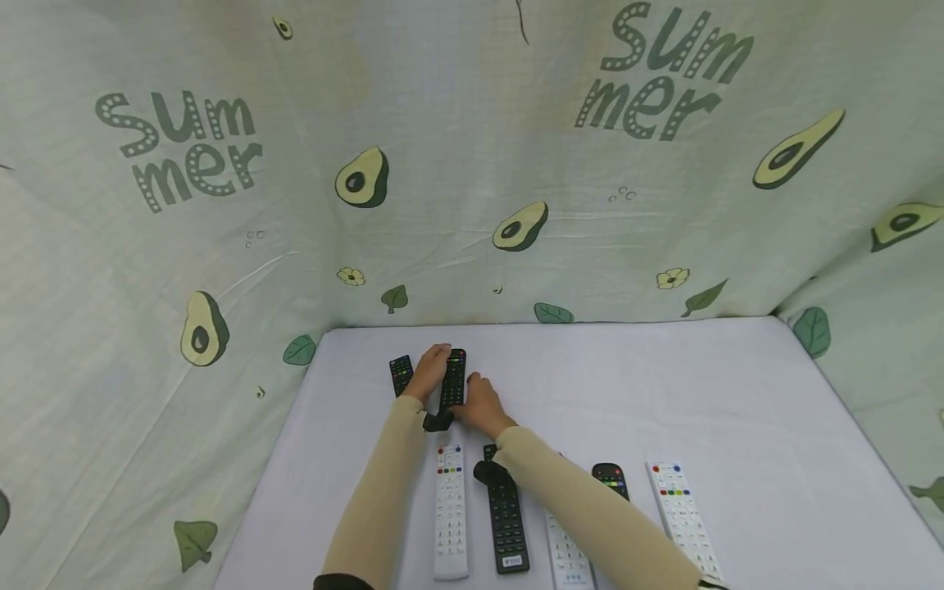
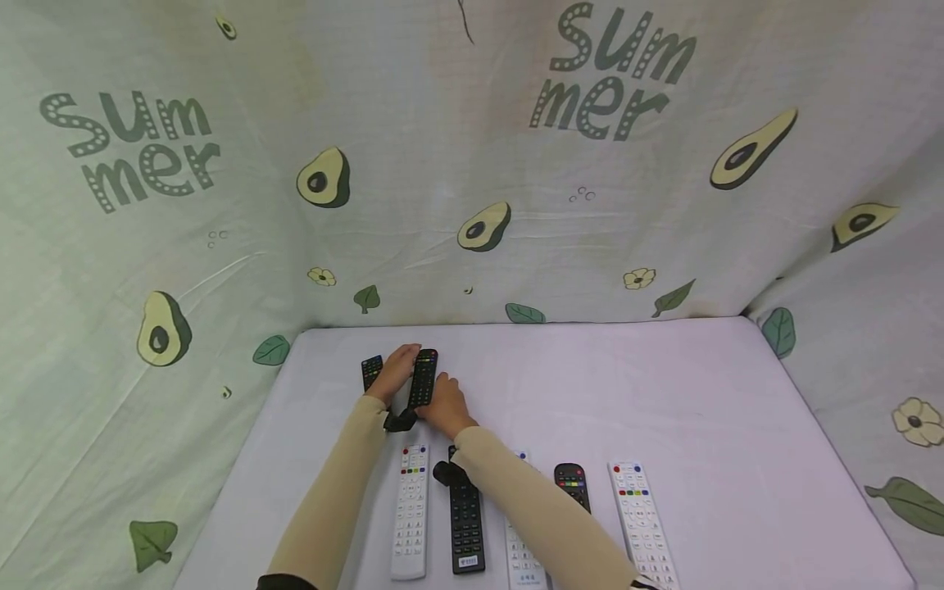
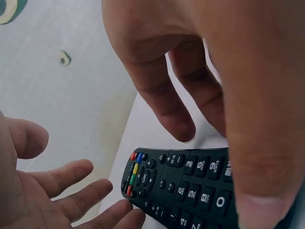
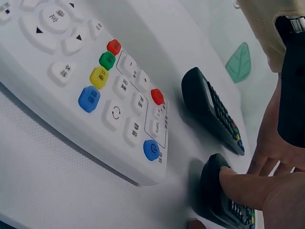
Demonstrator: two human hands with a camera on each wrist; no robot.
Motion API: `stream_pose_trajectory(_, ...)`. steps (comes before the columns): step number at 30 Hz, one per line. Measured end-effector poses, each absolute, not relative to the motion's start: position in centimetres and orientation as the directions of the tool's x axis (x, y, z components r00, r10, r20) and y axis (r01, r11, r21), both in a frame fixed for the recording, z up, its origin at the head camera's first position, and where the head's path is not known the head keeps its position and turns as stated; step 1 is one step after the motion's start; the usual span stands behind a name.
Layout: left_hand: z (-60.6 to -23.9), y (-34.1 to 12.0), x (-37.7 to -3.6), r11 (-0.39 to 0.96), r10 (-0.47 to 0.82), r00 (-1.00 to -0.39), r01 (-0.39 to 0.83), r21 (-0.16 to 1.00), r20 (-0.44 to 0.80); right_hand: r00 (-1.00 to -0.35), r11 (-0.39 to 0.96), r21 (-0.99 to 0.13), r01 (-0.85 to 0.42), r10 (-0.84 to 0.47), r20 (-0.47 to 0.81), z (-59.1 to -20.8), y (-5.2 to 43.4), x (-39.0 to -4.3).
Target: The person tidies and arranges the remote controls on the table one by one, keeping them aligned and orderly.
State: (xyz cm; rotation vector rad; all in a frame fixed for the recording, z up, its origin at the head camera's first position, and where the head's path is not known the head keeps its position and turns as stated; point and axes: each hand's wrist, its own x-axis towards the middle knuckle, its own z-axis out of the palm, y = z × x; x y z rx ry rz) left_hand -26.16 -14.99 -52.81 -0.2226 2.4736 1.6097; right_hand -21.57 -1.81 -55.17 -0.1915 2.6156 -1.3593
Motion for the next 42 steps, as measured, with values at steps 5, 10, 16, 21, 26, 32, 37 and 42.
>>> stream_pose_trajectory(5, -52.8, -15.0, -26.3, 0.422, -0.023, -0.975, -0.210, 0.882, -0.222, -0.973, 0.582, -0.812, -0.052, -0.211, -0.089, -55.1, -1.8, -21.5)
stream_pose_trajectory(10, -52.7, -15.3, -26.4, 0.424, -0.024, -0.976, -0.208, 0.882, -0.219, -0.971, 0.577, -0.813, -0.080, -0.231, -0.068, -55.2, -1.6, -21.5)
stream_pose_trajectory(16, -52.6, -15.6, -26.5, 0.434, -0.042, -0.974, -0.220, 0.874, -0.224, -0.968, 0.559, -0.826, -0.073, -0.239, -0.076, -55.0, -1.7, -21.2)
stream_pose_trajectory(21, -52.7, -15.6, -26.5, 0.431, -0.061, -0.976, -0.215, 0.876, -0.209, -0.968, 0.561, -0.825, -0.069, -0.238, -0.080, -55.1, -1.8, -21.1)
stream_pose_trajectory(26, -52.4, -15.6, -26.3, 0.426, -0.083, -0.977, -0.213, 0.879, -0.196, -0.968, 0.567, -0.821, -0.065, -0.234, -0.085, -54.9, -1.7, -20.9)
stream_pose_trajectory(32, -52.1, -15.6, -25.9, 0.402, -0.085, -0.979, -0.203, 0.893, -0.184, -0.968, 0.564, -0.822, -0.078, -0.239, -0.072, -54.8, -1.2, -20.8)
stream_pose_trajectory(37, -52.1, -15.5, -25.7, 0.405, -0.080, -0.982, -0.188, 0.895, -0.170, -0.967, 0.562, -0.825, -0.066, -0.240, -0.086, -54.7, -0.3, -20.5)
stream_pose_trajectory(42, -52.3, -15.3, -25.4, 0.374, -0.095, -0.974, -0.226, 0.900, -0.205, -0.961, 0.535, -0.845, -0.014, -0.240, -0.135, -54.5, 1.2, -20.2)
